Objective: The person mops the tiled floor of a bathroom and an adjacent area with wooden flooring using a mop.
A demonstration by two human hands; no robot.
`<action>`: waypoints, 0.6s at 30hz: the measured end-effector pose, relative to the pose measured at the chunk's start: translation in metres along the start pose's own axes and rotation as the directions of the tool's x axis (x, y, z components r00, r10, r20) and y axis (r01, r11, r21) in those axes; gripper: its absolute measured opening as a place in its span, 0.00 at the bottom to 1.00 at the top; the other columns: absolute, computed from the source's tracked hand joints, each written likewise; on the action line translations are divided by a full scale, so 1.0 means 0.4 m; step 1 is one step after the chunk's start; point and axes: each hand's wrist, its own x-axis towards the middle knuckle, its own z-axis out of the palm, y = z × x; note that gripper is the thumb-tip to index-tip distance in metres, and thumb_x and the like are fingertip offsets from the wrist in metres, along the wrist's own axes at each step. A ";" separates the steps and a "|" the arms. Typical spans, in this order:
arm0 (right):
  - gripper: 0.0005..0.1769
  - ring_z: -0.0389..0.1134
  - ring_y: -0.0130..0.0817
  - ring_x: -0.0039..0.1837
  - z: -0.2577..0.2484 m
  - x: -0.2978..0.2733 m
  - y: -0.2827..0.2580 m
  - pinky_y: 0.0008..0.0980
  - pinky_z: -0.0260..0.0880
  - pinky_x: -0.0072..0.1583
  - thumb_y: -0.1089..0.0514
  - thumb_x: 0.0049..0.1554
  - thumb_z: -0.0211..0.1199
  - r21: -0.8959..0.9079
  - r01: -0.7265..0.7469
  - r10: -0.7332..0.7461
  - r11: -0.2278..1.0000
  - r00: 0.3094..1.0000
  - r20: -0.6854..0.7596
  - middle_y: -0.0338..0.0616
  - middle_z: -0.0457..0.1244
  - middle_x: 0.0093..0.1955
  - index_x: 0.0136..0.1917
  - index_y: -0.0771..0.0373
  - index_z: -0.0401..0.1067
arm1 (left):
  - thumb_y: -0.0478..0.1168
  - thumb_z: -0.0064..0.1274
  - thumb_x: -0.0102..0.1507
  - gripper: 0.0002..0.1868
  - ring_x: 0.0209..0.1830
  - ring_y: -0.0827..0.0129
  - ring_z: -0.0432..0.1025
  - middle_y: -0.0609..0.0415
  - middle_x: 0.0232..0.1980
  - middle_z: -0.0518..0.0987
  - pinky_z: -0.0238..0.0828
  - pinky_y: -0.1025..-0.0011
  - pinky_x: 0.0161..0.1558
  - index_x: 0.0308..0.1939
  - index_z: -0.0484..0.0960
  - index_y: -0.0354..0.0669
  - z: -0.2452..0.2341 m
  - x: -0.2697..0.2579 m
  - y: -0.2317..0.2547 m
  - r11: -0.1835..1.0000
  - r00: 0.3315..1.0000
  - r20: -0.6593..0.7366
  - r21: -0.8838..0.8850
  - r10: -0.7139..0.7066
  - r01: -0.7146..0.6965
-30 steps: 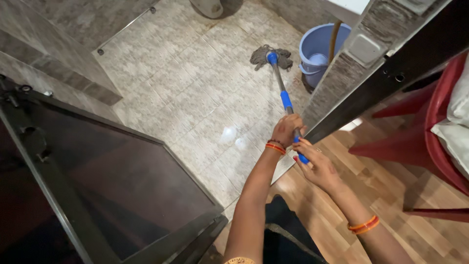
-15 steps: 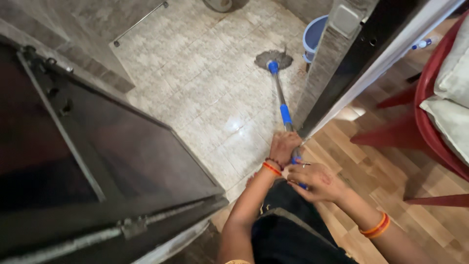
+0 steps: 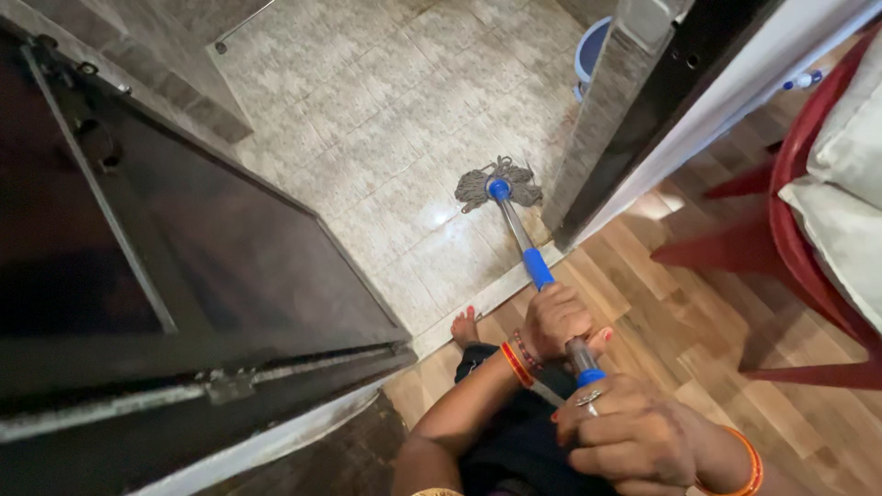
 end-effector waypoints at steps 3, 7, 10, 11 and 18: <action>0.15 0.76 0.48 0.54 -0.011 0.020 0.053 0.43 0.78 0.54 0.51 0.68 0.55 -0.066 0.003 -0.009 0.998 0.995 -0.095 0.48 0.68 0.49 0.48 0.65 0.71 | 0.38 0.65 0.55 0.19 0.26 0.58 0.64 0.53 0.23 0.67 0.59 0.61 0.33 0.19 0.67 0.45 0.006 0.008 -0.065 0.999 0.999 -0.052 -0.053 0.010 -0.013; 0.13 0.74 0.48 0.46 -0.018 0.040 0.129 0.43 0.76 0.48 0.54 0.59 0.57 -0.101 -0.040 0.020 0.994 0.982 -0.190 0.52 0.68 0.45 0.42 0.67 0.71 | 0.38 0.64 0.54 0.18 0.25 0.59 0.65 0.54 0.21 0.67 0.58 0.61 0.32 0.18 0.69 0.46 -0.007 0.022 -0.171 0.997 0.999 -0.042 -0.074 0.025 -0.028; 0.08 0.75 0.49 0.50 0.003 0.034 0.228 0.44 0.78 0.52 0.60 0.54 0.57 -0.131 -0.135 0.101 0.982 0.966 -0.236 0.52 0.69 0.48 0.43 0.66 0.72 | 0.37 0.63 0.54 0.18 0.24 0.58 0.64 0.53 0.21 0.67 0.59 0.60 0.32 0.17 0.67 0.46 -0.018 0.015 -0.268 0.997 0.999 -0.046 -0.072 0.007 -0.010; 0.06 0.75 0.50 0.51 0.013 0.029 0.269 0.44 0.78 0.53 0.61 0.52 0.59 -0.151 -0.158 0.116 0.976 0.960 -0.253 0.51 0.69 0.48 0.43 0.66 0.73 | 0.36 0.62 0.54 0.18 0.25 0.56 0.65 0.52 0.22 0.67 0.60 0.59 0.33 0.17 0.67 0.46 -0.019 0.009 -0.312 0.998 0.999 -0.045 -0.064 0.007 -0.010; 0.21 0.67 0.57 0.68 0.065 -0.056 0.595 0.49 0.63 0.68 0.68 0.47 0.55 -0.458 -0.490 0.388 0.742 0.870 -0.303 0.61 0.67 0.62 0.54 0.65 0.75 | 0.37 0.61 0.59 0.10 0.47 0.55 0.72 0.53 0.38 0.74 0.72 0.58 0.50 0.33 0.73 0.47 0.055 -0.150 -0.729 0.986 0.975 0.179 0.131 -0.128 0.105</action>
